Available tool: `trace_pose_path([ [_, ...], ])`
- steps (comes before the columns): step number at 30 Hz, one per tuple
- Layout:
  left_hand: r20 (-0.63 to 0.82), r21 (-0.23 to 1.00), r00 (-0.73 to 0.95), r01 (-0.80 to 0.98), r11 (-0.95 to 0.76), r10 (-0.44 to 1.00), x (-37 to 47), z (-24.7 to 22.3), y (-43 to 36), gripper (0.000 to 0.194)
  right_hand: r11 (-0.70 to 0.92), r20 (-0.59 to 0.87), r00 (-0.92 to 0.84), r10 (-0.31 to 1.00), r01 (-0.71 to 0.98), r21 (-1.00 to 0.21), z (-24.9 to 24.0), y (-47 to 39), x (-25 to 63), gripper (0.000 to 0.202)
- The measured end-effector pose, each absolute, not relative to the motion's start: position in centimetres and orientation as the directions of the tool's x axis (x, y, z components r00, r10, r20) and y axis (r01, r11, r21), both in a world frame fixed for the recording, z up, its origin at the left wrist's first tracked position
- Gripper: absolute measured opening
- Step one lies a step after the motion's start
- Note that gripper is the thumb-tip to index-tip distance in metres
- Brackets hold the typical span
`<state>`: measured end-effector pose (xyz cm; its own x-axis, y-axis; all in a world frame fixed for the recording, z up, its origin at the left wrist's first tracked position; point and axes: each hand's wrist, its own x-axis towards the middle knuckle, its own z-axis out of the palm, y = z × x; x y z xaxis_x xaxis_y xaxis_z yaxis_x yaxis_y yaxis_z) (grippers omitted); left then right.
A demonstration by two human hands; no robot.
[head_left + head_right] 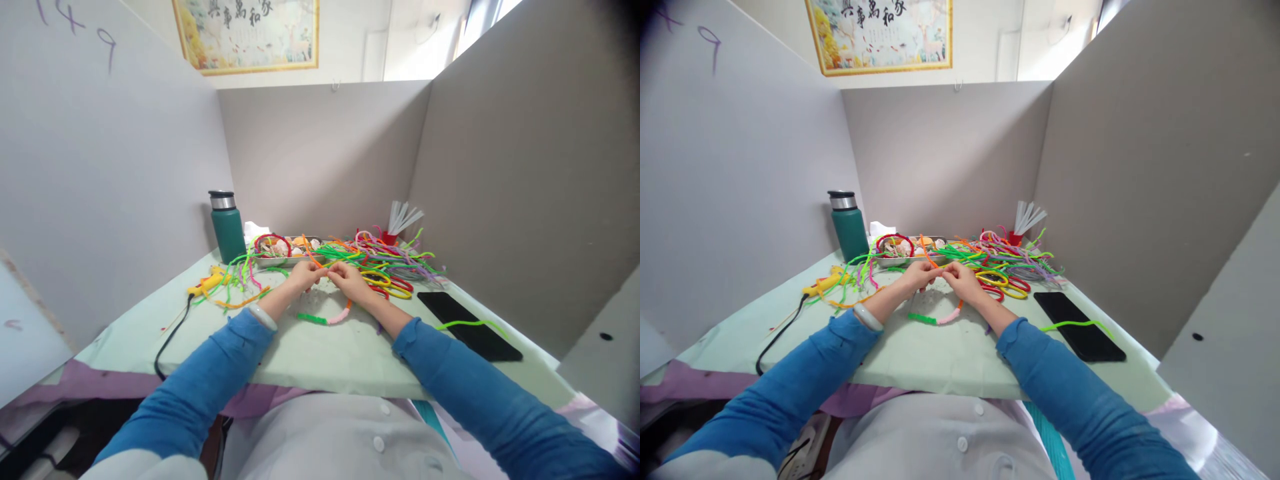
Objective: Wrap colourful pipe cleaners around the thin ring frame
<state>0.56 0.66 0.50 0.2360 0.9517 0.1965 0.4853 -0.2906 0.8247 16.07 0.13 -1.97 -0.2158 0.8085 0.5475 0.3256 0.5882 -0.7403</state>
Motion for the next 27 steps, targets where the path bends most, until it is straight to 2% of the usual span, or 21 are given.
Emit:
trace_pose_path([
  [6, 0.261, 0.740, 0.231, 0.576, -0.348, 0.937, 0.6, 0.6, 0.5, 0.030, 0.552, 0.523, -0.180, 0.833, 0.344, -0.760, -2.1, 0.5, 16.1, 0.023],
  [13, 0.434, 0.561, 0.207, 0.700, -0.442, 0.877, 0.6, 1.2, 0.0, 0.028, 0.515, 0.488, -0.167, 0.856, 0.334, -0.789, -2.1, 0.7, 16.1, 0.022],
  [19, 0.506, 0.542, 0.175, 0.697, -0.469, 0.845, 0.7, 1.5, -0.4, 0.016, 0.530, 0.502, -0.172, 0.848, 0.315, -0.788, -2.3, 0.9, 16.1, 0.022],
  [27, 0.528, 0.527, 0.205, 0.681, -0.508, 0.824, 0.6, 1.1, 0.1, 0.017, 0.533, 0.505, -0.172, 0.846, 0.293, -0.793, -2.2, 0.9, 16.1, 0.022],
])
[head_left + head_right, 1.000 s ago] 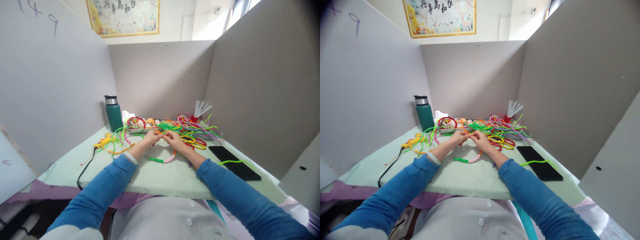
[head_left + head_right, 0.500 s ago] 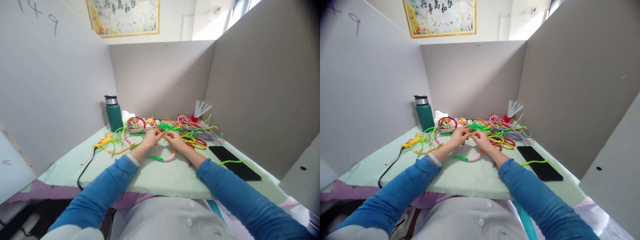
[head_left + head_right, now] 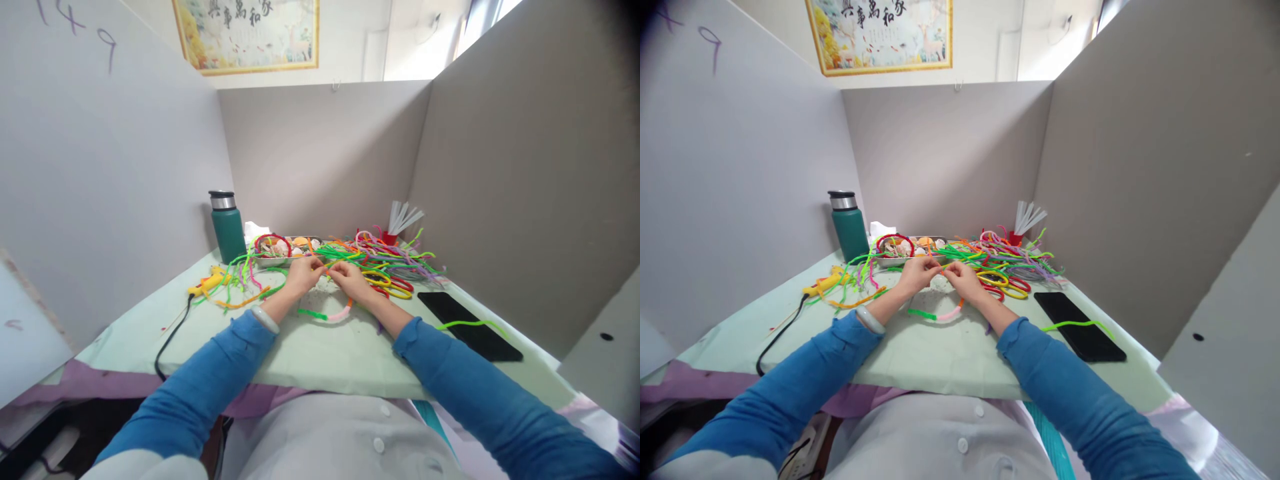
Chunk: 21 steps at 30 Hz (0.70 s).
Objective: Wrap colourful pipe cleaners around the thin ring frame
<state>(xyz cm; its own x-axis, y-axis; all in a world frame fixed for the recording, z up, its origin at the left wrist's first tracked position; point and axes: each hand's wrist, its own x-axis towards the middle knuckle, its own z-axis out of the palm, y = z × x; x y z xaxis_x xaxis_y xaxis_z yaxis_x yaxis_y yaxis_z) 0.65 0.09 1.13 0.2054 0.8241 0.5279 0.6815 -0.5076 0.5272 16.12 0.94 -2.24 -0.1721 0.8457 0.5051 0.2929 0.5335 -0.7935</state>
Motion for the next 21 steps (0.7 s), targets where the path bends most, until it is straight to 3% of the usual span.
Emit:
trace_pose_path([
  [7, 0.601, 0.486, 0.217, 0.664, -0.568, 0.769, 0.54, 0.76, 0.50, 0.016, 0.503, 0.475, -0.165, 0.864, 0.266, -0.822, -1.92, 0.56, 16.06, 0.022],
  [21, 0.601, 0.315, 0.363, 0.712, -0.628, 0.712, 0.43, 0.84, 0.81, 0.023, 0.521, 0.497, -0.156, 0.854, 0.295, -0.801, -1.99, 0.64, 16.20, 0.024],
])
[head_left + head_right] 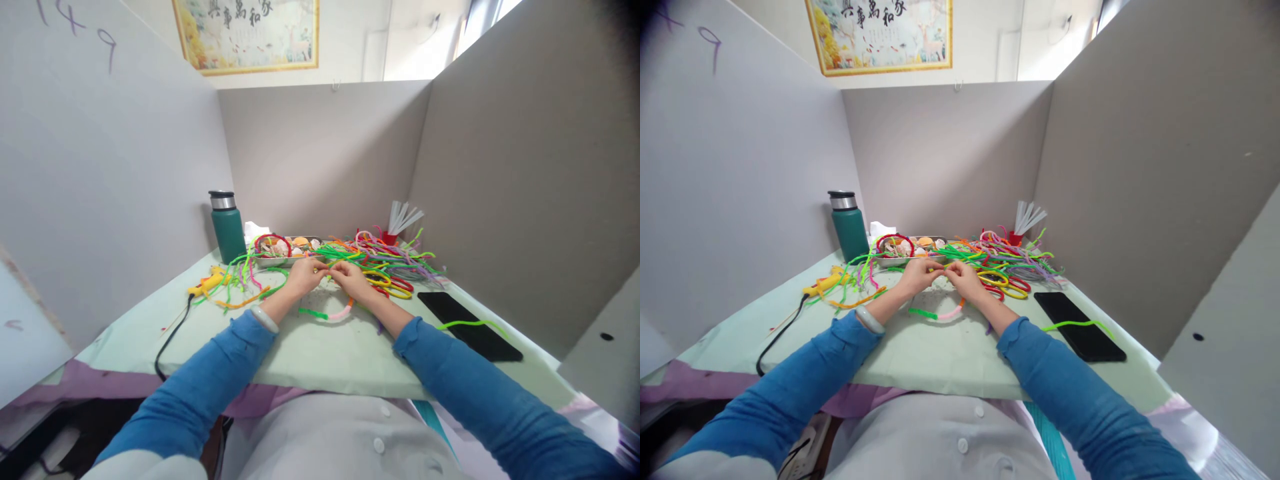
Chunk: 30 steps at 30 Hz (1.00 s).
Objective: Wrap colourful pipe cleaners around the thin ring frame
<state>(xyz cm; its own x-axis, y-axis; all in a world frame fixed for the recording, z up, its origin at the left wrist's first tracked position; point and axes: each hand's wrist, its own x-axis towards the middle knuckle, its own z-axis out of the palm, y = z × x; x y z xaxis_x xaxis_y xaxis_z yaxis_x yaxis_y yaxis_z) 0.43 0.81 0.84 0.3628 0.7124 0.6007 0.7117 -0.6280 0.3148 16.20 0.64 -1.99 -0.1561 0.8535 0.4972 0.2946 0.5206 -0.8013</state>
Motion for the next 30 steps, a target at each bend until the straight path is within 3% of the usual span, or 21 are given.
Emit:
trace_pose_path([
  [10, 0.578, 0.245, 0.424, 0.725, -0.644, 0.697, 0.4, 0.6, 1.1, 0.023, 0.515, 0.492, -0.156, 0.857, 0.313, -0.798, -1.8, 0.4, 16.1, 0.021],
  [17, 0.523, 0.312, 0.416, 0.718, -0.622, 0.744, 0.4, 0.8, 1.0, 0.025, 0.560, 0.537, -0.165, 0.827, 0.310, -0.768, -2.0, 0.5, 16.3, 0.021],
  [25, 0.416, 0.498, 0.347, 0.686, -0.530, 0.841, 0.6, 1.5, 0.2, 0.027, 0.589, 0.564, -0.172, 0.807, 0.285, -0.756, -2.0, 0.3, 16.3, 0.021],
  [30, 0.432, 0.508, 0.351, 0.666, -0.546, 0.830, 0.6, 1.4, 0.2, 0.029, 0.581, 0.555, -0.173, 0.814, 0.266, -0.769, -1.9, 0.3, 16.3, 0.019],
])
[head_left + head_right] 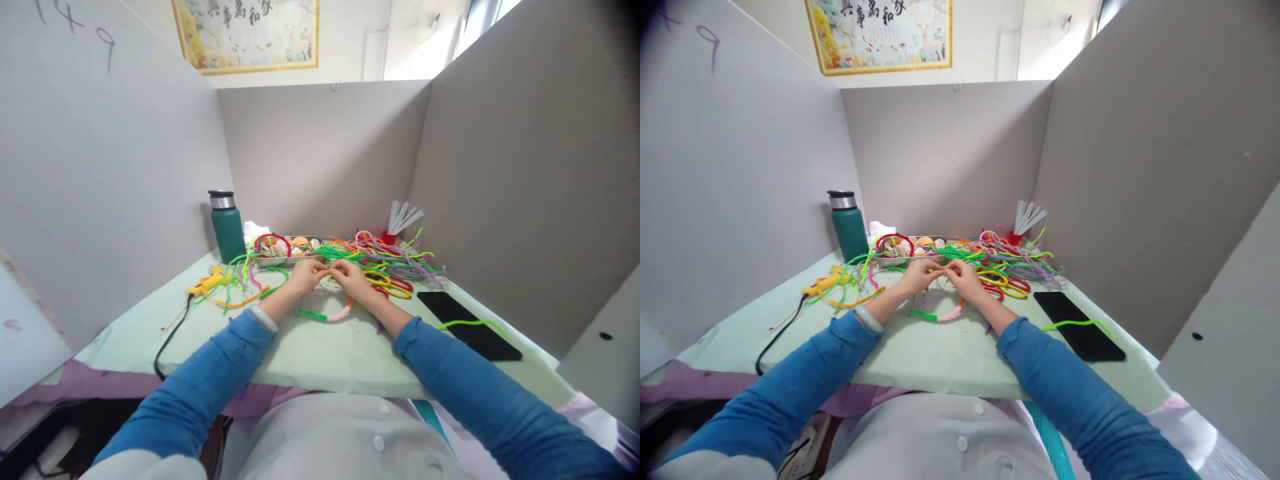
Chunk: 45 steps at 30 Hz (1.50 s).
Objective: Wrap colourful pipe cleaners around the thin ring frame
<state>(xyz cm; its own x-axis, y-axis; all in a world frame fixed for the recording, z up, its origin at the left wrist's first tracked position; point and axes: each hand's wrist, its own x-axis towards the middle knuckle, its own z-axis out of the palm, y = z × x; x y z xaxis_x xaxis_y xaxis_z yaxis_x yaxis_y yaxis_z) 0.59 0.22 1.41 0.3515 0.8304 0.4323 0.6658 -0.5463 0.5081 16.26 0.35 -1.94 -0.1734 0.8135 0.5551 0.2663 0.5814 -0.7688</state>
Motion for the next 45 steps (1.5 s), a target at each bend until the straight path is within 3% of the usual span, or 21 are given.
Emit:
trace_pose_path([
  [11, 0.450, 0.524, 0.306, 0.670, -0.526, 0.839, 0.6, 1.5, 0.2, 0.029, 0.582, 0.559, -0.162, 0.813, 0.254, -0.773, -1.9, 0.3, 16.2, 0.021],
  [24, 0.319, 0.710, 0.265, 0.569, -0.415, 0.910, 0.6, 0.9, 0.7, 0.033, 0.590, 0.565, -0.169, 0.808, 0.255, -0.767, -1.6, 0.0, 16.2, 0.020],
  [31, 0.248, 0.845, 0.289, 0.403, -0.353, 0.925, 0.4, 0.4, 1.1, 0.031, 0.599, 0.569, -0.189, 0.800, 0.253, -0.759, -1.4, -0.3, 16.2, 0.019],
  [45, 0.103, 0.931, 0.342, 0.297, -0.212, 0.934, 0.5, 1.6, -0.5, 0.029, 0.609, 0.576, -0.199, 0.793, 0.265, -0.747, -1.7, -0.1, 16.3, 0.019],
])
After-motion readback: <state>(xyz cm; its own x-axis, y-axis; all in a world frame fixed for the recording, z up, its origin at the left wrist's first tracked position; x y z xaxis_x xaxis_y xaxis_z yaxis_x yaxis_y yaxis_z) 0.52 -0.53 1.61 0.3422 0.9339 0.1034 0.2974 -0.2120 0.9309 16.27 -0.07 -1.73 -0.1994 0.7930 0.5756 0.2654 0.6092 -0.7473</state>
